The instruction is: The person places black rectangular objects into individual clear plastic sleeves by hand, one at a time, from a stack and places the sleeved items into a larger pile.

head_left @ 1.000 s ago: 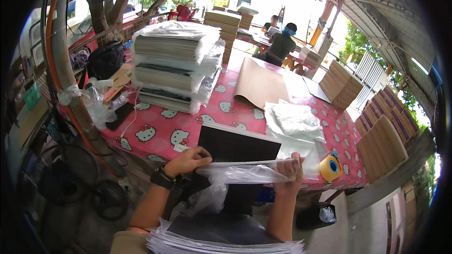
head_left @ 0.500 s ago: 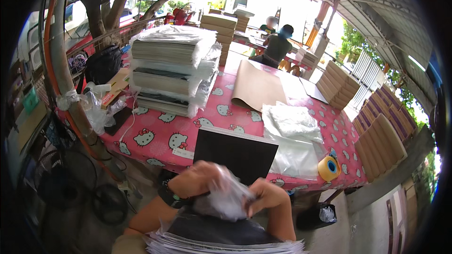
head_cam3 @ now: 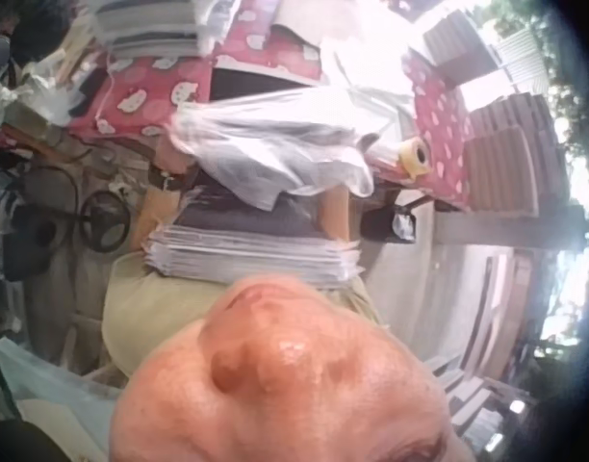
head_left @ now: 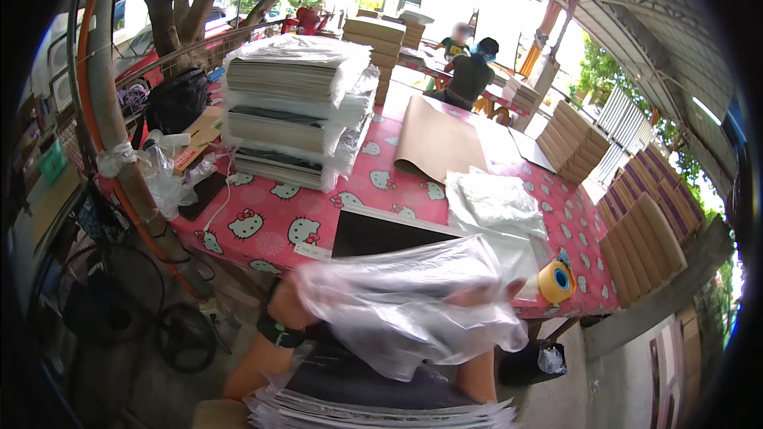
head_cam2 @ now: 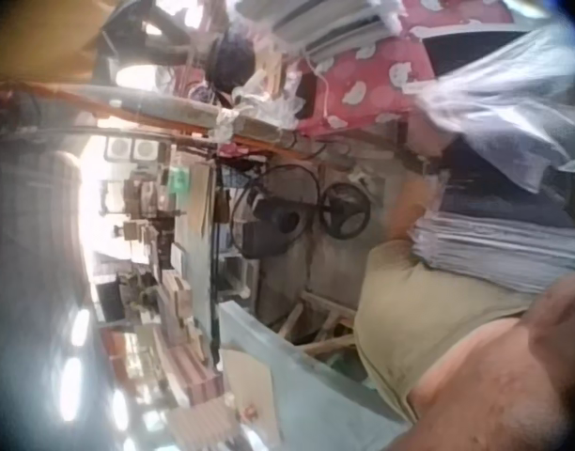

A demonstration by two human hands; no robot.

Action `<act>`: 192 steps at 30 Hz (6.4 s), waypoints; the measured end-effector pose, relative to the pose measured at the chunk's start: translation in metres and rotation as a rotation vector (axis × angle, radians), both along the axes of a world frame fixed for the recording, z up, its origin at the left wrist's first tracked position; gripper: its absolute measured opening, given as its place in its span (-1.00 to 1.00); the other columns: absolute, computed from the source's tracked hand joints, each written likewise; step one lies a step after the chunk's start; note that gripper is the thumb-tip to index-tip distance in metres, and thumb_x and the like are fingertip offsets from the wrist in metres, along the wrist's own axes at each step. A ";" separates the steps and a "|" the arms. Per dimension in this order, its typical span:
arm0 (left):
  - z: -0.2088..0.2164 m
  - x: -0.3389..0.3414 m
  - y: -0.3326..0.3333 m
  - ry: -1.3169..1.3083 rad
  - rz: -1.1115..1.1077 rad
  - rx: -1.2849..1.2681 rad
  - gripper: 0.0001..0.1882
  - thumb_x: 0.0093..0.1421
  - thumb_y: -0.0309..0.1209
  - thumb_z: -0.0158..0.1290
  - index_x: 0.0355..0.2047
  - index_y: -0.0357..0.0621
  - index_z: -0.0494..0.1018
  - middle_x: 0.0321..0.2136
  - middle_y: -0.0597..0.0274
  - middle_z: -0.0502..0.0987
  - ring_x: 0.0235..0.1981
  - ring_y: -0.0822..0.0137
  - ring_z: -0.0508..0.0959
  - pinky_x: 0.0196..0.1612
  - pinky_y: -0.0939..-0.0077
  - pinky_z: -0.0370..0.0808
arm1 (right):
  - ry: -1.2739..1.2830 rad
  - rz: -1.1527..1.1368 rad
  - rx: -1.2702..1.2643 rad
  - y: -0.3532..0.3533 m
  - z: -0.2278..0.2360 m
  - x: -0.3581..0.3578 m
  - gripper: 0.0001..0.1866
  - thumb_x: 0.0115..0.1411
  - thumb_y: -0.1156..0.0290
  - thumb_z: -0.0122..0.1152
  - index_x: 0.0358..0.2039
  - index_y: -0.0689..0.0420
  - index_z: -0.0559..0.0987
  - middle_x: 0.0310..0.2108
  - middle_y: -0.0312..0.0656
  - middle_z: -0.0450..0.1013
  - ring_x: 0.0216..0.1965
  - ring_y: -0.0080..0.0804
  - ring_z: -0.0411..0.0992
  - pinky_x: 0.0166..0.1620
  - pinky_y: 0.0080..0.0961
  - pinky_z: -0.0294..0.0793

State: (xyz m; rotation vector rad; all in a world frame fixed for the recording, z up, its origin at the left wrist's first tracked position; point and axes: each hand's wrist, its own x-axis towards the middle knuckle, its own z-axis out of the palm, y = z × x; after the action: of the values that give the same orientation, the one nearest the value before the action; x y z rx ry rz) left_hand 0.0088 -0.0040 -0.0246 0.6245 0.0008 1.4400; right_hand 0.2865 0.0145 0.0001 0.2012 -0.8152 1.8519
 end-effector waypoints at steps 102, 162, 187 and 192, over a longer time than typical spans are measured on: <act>-0.196 0.019 -0.006 1.414 -0.889 -0.023 -0.38 0.16 0.00 -0.24 0.00 -0.31 0.19 0.01 0.10 0.23 0.05 0.32 0.18 0.09 0.52 0.05 | -1.471 -1.620 -0.029 0.163 -0.071 0.136 -0.78 -0.04 0.40 0.11 -0.39 0.23 0.37 -0.56 -0.03 0.42 -0.49 -0.18 0.42 -0.34 -0.36 0.38; 0.032 0.069 0.011 0.497 0.125 -0.179 -0.75 0.09 -0.31 0.00 -0.26 -0.16 0.33 -0.36 0.31 0.43 -0.35 0.48 0.44 -0.29 0.61 0.36 | -1.154 -0.698 0.305 0.007 0.026 -0.071 -0.78 0.13 0.37 0.01 -0.55 0.24 0.38 -0.74 -0.37 0.26 -0.65 -0.74 0.19 -0.58 -0.73 0.17; 0.042 0.062 0.001 0.277 -0.065 -0.387 -0.70 0.10 -0.19 -0.05 -0.30 -0.17 0.36 -0.40 0.29 0.43 -0.41 0.42 0.45 -0.26 0.52 0.40 | -1.221 -1.149 0.454 0.014 0.017 -0.071 -0.86 0.13 0.44 -0.02 -0.50 0.23 0.39 -0.74 -0.33 0.24 -0.69 -0.70 0.17 -0.60 -0.70 0.18; 0.012 0.046 0.014 0.216 -0.157 -0.104 -0.71 0.14 -0.21 -0.10 -0.29 -0.20 0.36 -0.40 0.25 0.42 -0.38 0.39 0.43 -0.27 0.51 0.38 | -0.889 -0.762 0.195 0.028 0.023 -0.051 -0.77 0.15 0.32 -0.04 -0.52 0.23 0.39 -0.58 -0.32 0.31 -0.42 -0.61 0.24 -0.33 -0.61 0.23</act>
State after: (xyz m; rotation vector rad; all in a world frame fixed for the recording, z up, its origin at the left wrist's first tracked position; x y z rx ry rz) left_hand 0.0549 0.0099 -0.0129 0.6764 0.1918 1.2078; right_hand 0.2353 0.0425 0.0231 -0.7734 -1.4222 1.0759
